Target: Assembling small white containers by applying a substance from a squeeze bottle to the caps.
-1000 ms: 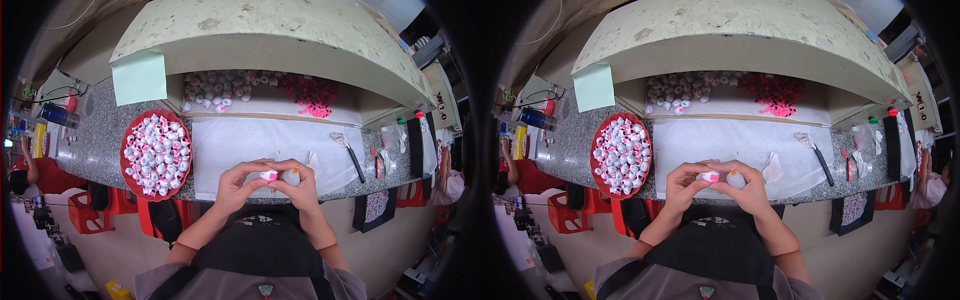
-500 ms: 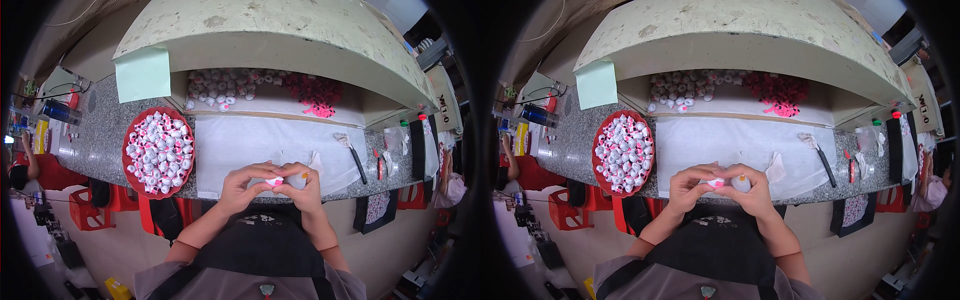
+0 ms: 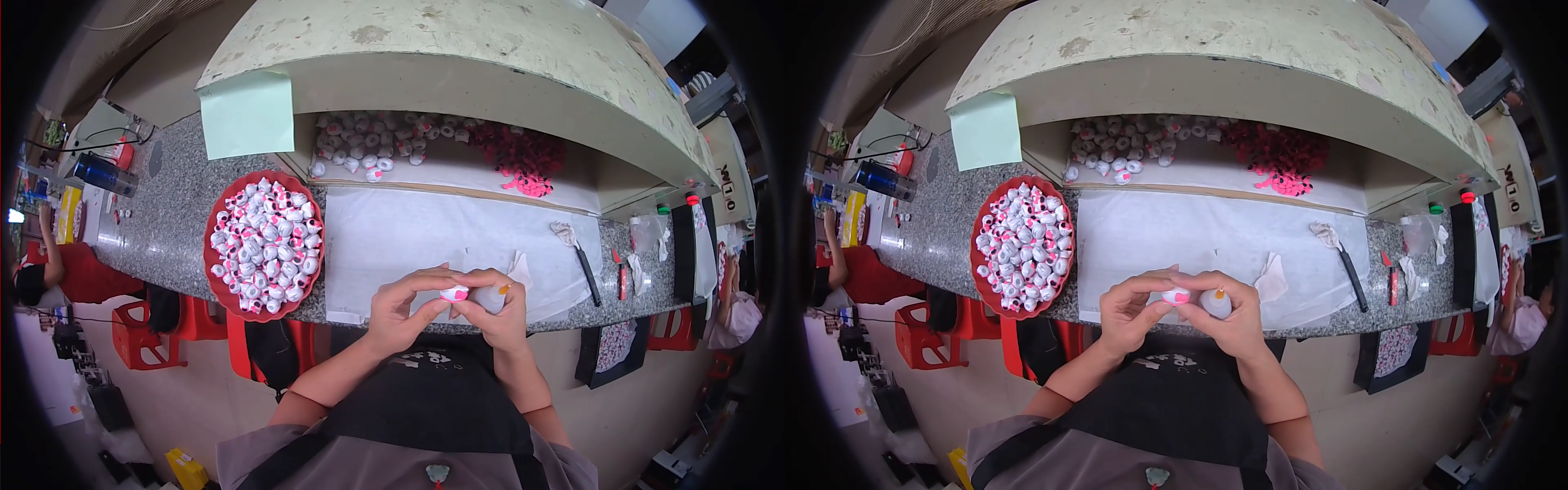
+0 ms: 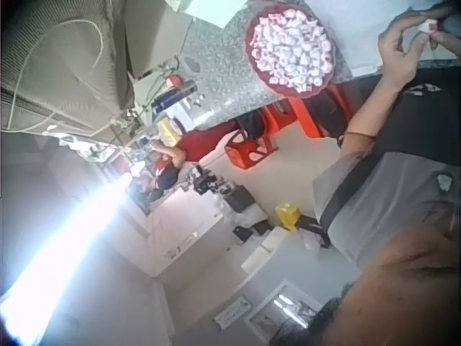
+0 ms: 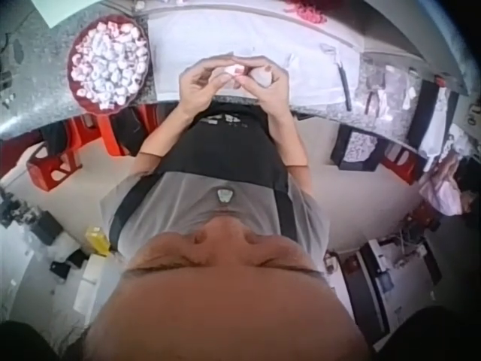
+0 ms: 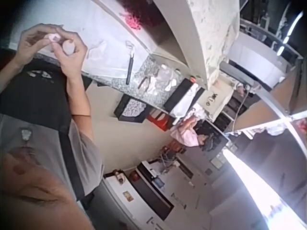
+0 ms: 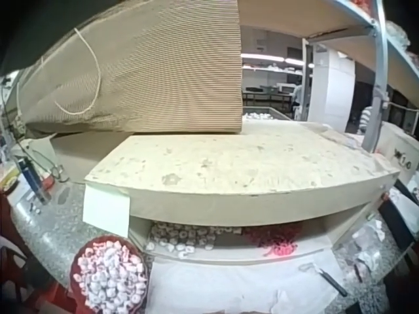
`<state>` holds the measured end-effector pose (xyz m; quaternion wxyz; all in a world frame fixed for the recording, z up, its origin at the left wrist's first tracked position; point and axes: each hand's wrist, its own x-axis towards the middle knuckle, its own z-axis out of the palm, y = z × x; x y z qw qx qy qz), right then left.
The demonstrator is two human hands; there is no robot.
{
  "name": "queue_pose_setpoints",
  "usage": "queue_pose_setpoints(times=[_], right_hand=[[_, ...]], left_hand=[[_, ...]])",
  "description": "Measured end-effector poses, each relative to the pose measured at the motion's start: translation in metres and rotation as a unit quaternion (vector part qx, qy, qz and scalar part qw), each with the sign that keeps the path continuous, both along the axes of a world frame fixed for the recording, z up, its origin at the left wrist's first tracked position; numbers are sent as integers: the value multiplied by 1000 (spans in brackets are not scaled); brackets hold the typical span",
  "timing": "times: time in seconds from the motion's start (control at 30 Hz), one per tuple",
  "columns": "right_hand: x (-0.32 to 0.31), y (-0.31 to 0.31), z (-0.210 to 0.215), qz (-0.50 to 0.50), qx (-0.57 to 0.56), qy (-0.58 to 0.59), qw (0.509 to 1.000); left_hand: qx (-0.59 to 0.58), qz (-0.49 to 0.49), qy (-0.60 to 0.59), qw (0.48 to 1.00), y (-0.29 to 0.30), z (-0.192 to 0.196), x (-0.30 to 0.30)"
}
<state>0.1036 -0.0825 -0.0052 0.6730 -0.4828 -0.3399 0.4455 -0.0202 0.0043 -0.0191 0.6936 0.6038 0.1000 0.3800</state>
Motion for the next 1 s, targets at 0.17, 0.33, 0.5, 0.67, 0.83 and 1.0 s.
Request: queue_pose_setpoints(times=[0.17, 0.33, 0.5, 0.67, 0.83, 1.0], right_hand=[[3, -6, 0, -16, -25, 10, 1000], [-2, -9, -5, -32, -29, 46, 998], [-6, -6, -8, -9, -7, 98, 995], [-8, 8, -6, 33, -18, 110, 993], [18, 5, -10, -5, -29, 13, 999], [25, -8, -13, -75, -44, 10, 996]], left_hand=[[-63, -44, -9, 997, -1, 2, 3], [-8, -41, -7, 999, -2, -7, -1], [17, -16, -2, 1000, -4, -5, -7], [19, 68, -7, 997, 14, -2, -25], [217, 485, 213, 820, 90, 9, -97], [384, 361, 292, 798, 106, 12, -26]])
